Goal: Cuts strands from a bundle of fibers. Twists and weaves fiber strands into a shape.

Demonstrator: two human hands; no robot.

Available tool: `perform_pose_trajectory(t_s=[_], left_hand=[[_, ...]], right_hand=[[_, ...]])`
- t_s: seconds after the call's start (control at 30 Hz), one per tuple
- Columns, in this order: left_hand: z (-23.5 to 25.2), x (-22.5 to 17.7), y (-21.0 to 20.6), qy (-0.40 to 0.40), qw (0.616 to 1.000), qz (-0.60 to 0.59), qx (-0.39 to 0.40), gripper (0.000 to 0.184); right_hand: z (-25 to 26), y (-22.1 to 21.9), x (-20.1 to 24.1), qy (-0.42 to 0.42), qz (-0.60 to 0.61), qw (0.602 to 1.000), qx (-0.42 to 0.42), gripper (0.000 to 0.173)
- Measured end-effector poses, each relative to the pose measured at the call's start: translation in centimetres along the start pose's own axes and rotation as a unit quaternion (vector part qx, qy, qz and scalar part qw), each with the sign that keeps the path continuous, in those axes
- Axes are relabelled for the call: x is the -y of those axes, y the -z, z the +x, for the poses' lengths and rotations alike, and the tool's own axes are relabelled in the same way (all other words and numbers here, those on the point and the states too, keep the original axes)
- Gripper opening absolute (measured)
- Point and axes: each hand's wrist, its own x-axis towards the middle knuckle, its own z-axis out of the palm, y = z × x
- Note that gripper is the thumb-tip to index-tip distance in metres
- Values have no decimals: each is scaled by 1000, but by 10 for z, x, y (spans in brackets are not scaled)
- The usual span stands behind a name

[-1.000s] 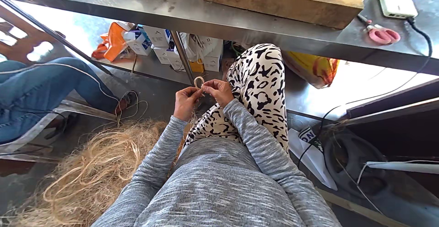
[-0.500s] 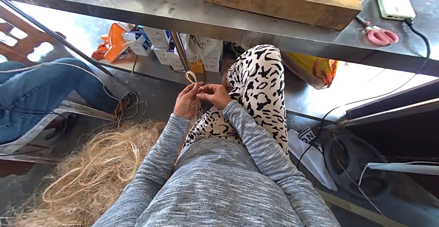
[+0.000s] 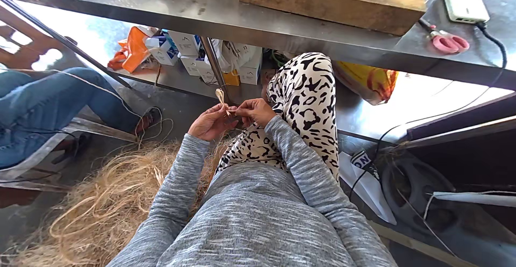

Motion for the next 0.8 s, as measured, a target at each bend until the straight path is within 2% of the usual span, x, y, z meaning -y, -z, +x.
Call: perform_pose_trajectory(t_s=[0.1,0.17,0.37,0.5,0.63,0.8], left_hand=[[-4,-7,12,30,997,58,33,28],[-5,-14,17,42,996,55,63,32],[-11,-25,27,-13,998,30,58,36],[-15,-32,37,-36,998,2,42,35],[-20,-39,49,-64,996,-48,44,37],[-22,-38,53,-71,974,-178,122,18]], right_hand=[[1,1,1,21,-73,997,-23,12],[1,1,-1,53,-119,991,-38,11],[2,0,-8,172,-109,974,-100,10],[3,0,-16,283,-217,923,-141,13],[5,0,-20,324,-315,873,-184,15],[8,-2,-24,369,-337,830,-246,15]])
